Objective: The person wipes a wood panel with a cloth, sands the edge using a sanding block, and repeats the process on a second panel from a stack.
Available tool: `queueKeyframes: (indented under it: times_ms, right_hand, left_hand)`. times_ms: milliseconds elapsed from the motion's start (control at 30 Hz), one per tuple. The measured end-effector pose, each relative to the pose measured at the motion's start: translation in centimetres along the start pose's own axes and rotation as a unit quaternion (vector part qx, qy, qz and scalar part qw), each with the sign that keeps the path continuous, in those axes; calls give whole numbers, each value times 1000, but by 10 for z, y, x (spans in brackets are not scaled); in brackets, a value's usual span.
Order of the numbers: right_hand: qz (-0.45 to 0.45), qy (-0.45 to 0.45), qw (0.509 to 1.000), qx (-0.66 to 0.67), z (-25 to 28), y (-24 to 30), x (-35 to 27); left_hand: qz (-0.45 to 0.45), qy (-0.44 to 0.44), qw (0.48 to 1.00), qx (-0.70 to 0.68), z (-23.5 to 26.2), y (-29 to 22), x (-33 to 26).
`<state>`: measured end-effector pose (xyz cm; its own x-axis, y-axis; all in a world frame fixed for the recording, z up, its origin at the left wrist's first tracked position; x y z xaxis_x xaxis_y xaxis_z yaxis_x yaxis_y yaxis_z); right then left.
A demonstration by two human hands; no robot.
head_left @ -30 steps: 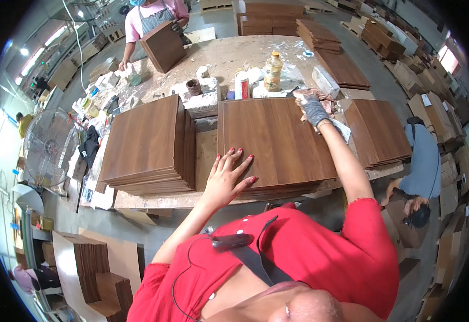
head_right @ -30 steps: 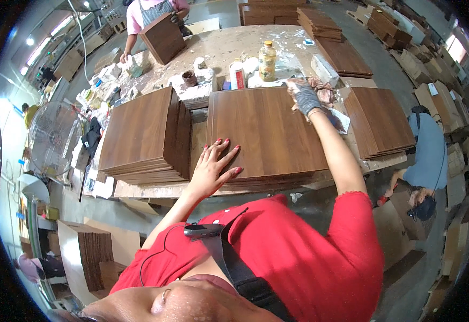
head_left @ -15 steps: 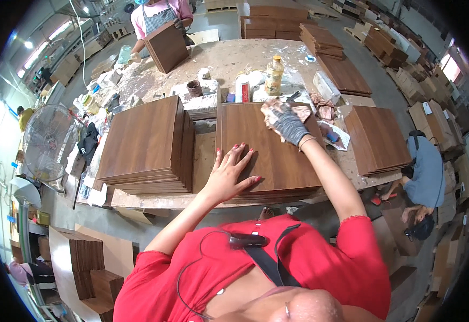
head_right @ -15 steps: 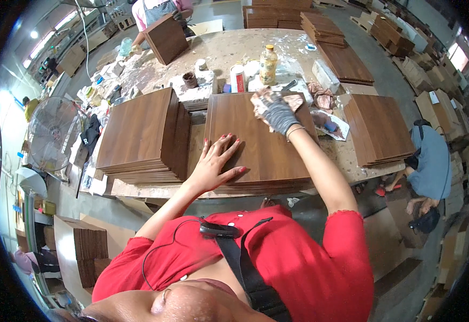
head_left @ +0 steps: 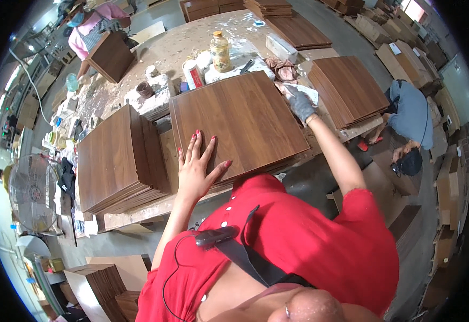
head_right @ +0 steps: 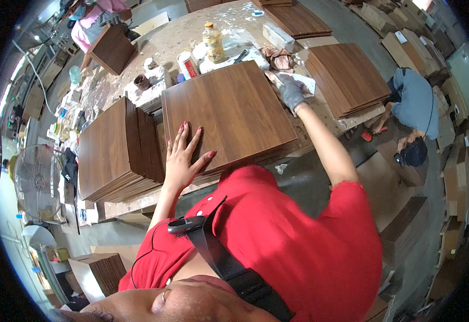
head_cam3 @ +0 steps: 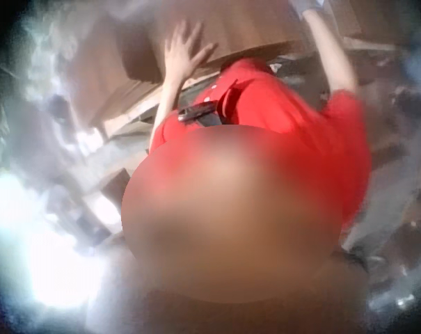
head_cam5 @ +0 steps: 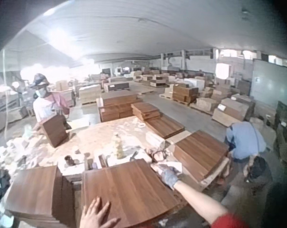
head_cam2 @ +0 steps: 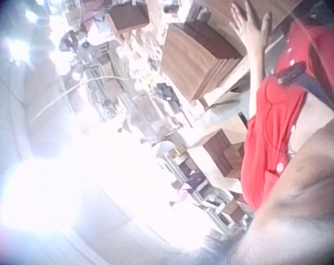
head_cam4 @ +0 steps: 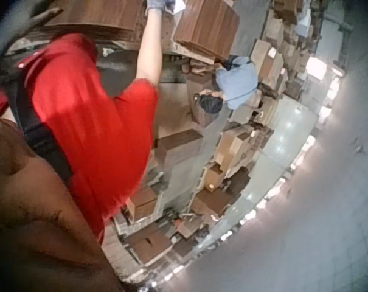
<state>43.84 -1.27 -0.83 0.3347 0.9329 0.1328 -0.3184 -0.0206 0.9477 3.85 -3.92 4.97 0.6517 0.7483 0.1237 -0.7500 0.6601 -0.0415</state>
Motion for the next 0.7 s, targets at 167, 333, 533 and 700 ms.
queueKeyframes:
  times_ms: [167, 333, 533, 700]
  right_hand:
    - [29, -139, 956, 257, 18, -80, -63]
    - [-65, 29, 980, -183, 9, -152, -94]
    - [53, -216, 975, 10, 66, -151, -32]
    - [-40, -198, 920, -335, 80, -187, 35]
  left_hand:
    - [-6, 10, 1000, -13, 1, 0, 2]
    - [-9, 29, 999, -13, 4, -4, 5]
    - [-3, 34, 999, -26, 5, -5, 7]
    - [-6, 39, 999, -8, 5, -4, 8]
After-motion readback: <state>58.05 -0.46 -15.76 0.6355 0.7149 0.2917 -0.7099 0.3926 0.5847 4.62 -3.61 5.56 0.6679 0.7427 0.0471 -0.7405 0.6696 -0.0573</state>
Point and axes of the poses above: each hand's wrist, its own x-axis towards the middle knuckle, its own z-axis out of the back of the hand, y = z × x, the point moved 5 cm from there along x, towards the middle knuckle, and after that the axes turned 15 degrees about x, right-handed, at the moved point
